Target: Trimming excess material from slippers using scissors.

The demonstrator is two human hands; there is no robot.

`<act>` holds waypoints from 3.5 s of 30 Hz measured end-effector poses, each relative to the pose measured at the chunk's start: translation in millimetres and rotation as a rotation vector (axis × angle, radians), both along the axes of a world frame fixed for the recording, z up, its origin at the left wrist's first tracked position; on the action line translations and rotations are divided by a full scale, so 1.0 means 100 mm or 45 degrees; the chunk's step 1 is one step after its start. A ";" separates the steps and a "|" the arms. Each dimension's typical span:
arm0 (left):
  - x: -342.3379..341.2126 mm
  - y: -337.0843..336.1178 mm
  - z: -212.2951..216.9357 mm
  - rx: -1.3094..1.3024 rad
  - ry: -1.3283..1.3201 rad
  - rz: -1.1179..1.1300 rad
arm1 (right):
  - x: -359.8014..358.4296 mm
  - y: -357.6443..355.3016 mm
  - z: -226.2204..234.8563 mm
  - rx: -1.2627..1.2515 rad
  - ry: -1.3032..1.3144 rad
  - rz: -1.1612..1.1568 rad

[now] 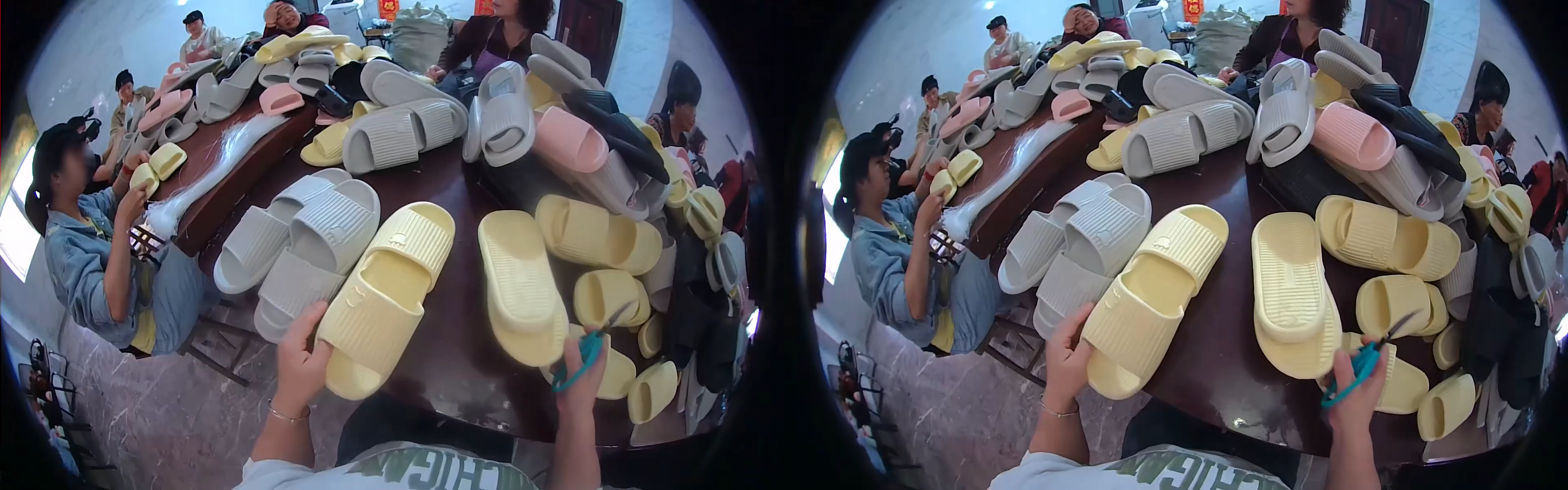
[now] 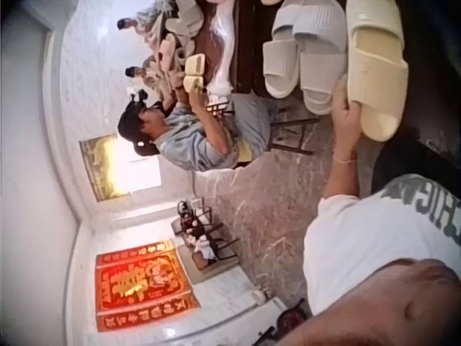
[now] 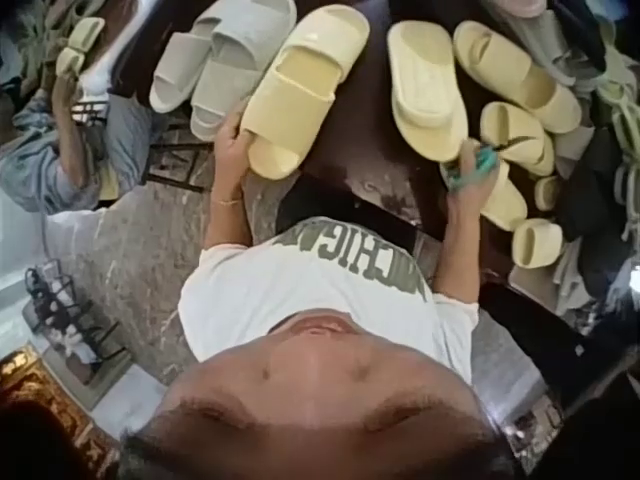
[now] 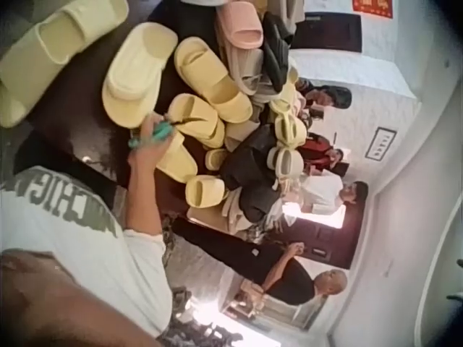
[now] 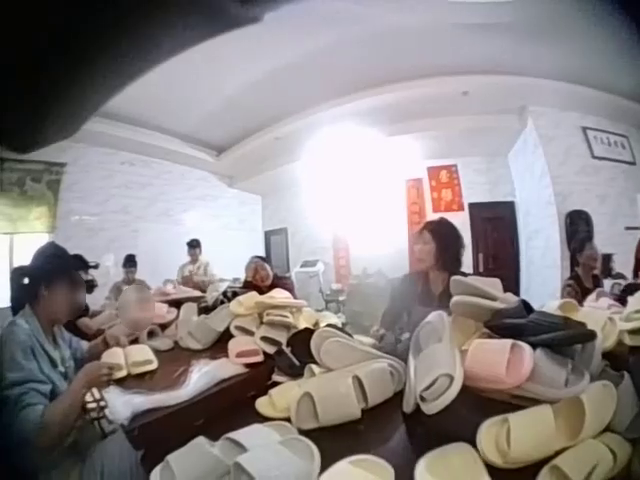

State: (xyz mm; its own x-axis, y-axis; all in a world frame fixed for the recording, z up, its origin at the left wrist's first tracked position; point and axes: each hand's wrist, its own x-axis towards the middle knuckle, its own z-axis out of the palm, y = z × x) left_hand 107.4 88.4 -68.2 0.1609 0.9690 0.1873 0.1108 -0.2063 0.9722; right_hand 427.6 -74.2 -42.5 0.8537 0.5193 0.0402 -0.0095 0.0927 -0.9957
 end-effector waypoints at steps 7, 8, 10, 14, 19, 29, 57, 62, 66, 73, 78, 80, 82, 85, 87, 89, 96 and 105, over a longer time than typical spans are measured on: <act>0.14 -0.42 0.56 1.210 0.870 0.172 | -0.18 -0.26 0.05 0.048 -0.357 0.193; 0.29 -0.44 0.63 1.297 1.023 -0.052 | -0.32 -0.23 0.06 0.078 -0.321 0.327; 0.50 -0.32 0.75 1.367 1.239 -0.259 | -0.61 -0.09 0.05 0.183 -0.306 0.609; 0.59 -0.07 0.71 1.295 1.490 -0.338 | -0.96 0.48 -0.14 0.065 -0.736 0.924; 0.46 -0.05 0.65 1.278 1.450 -0.344 | -1.11 1.31 -0.34 -0.093 -0.578 0.735; 0.06 0.47 0.68 1.106 1.459 -0.127 | -1.67 2.06 -0.34 -0.126 -0.569 0.833; 1.51 -0.39 0.26 1.047 0.752 -1.047 | 0.38 0.02 0.34 -0.792 -1.748 0.170; 1.78 -0.52 0.24 1.451 0.971 -0.997 | 0.76 -0.01 0.30 -0.387 -1.399 -0.196; 1.82 -0.49 0.03 1.537 1.024 -1.067 | 0.76 -0.12 0.32 -0.205 -1.026 -0.362; 1.95 -0.43 0.09 1.771 1.234 -1.123 | 0.69 -0.32 0.27 0.282 -0.182 -0.248; 1.79 -0.40 0.21 1.542 1.305 -1.130 | 0.63 -0.31 0.18 0.387 0.027 -0.156; 1.52 -0.50 0.38 1.279 1.387 -1.257 | 0.66 -0.38 0.17 0.436 0.119 -0.135; 1.15 -0.58 0.45 1.009 1.407 -1.287 | 0.69 -0.42 0.16 0.471 0.169 -0.130; 0.46 -0.64 0.46 0.600 1.629 -1.122 | 0.63 -0.40 0.21 0.503 0.293 -0.036; 0.12 -0.70 0.36 0.487 1.772 -1.018 | 0.62 -0.41 0.20 0.523 0.311 -0.001; -0.11 -0.74 0.30 0.331 1.878 -0.884 | 0.55 -0.34 0.16 0.549 0.331 0.076; 0.63 -0.67 0.37 0.053 0.467 -0.909 | 0.20 -0.27 0.17 0.497 0.273 0.188; 1.59 -0.64 0.09 -0.596 -1.006 -1.069 | -0.25 -0.43 -0.03 0.088 -0.122 0.369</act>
State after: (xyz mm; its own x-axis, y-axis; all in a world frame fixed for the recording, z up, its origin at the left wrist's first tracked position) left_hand 266.5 24.1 -59.1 0.7634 0.6206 0.1792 -0.5361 0.4539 0.7117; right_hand 402.5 -117.4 -45.7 0.6611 0.7337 0.1570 0.0479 0.1675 -0.9847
